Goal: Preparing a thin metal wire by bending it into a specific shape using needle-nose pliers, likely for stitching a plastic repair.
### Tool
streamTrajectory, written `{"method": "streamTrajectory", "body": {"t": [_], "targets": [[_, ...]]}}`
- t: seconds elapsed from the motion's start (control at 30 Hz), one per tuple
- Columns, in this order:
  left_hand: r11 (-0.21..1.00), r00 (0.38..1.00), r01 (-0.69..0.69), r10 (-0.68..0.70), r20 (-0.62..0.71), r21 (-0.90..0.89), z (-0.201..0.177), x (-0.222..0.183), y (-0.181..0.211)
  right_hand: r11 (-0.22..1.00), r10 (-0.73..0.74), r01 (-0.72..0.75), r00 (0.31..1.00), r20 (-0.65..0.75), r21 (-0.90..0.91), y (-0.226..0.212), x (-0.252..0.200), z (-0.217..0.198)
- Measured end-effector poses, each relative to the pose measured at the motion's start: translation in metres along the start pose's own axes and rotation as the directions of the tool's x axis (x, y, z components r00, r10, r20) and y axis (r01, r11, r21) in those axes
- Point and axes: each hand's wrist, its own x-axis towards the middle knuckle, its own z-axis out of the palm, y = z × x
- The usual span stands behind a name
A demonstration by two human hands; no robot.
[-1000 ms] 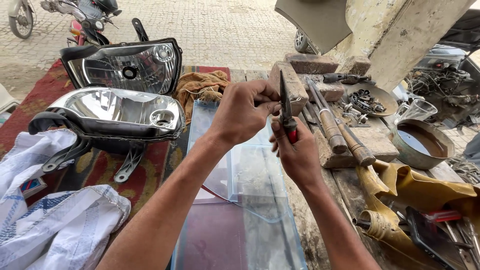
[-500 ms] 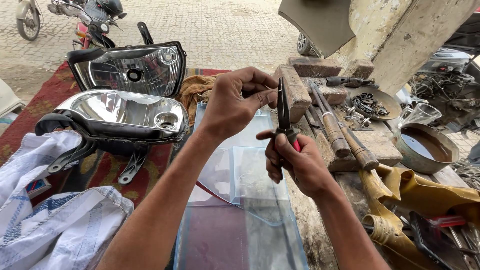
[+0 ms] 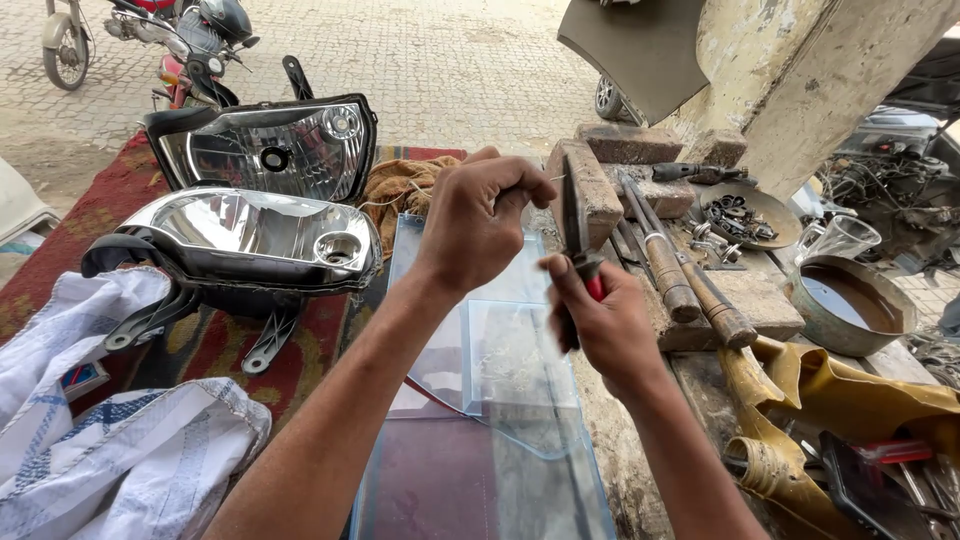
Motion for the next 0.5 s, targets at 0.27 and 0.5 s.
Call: {"method": "streamTrajectory", "body": {"t": [0.27,0.5], "targets": [[1.0,0.999,-0.017,0.017,-0.048,-0.001,0.002,-0.004,0.0,0.919,0.084,-0.157,0.974,0.21,0.361,0.004,-0.003,0.001],[0.998,0.99,-0.022,0.029,-0.139,0.058,0.002,-0.005,-0.022,0.728,-0.002,-0.278,0.913,0.408,0.626,0.006,-0.006,-0.009]]}}
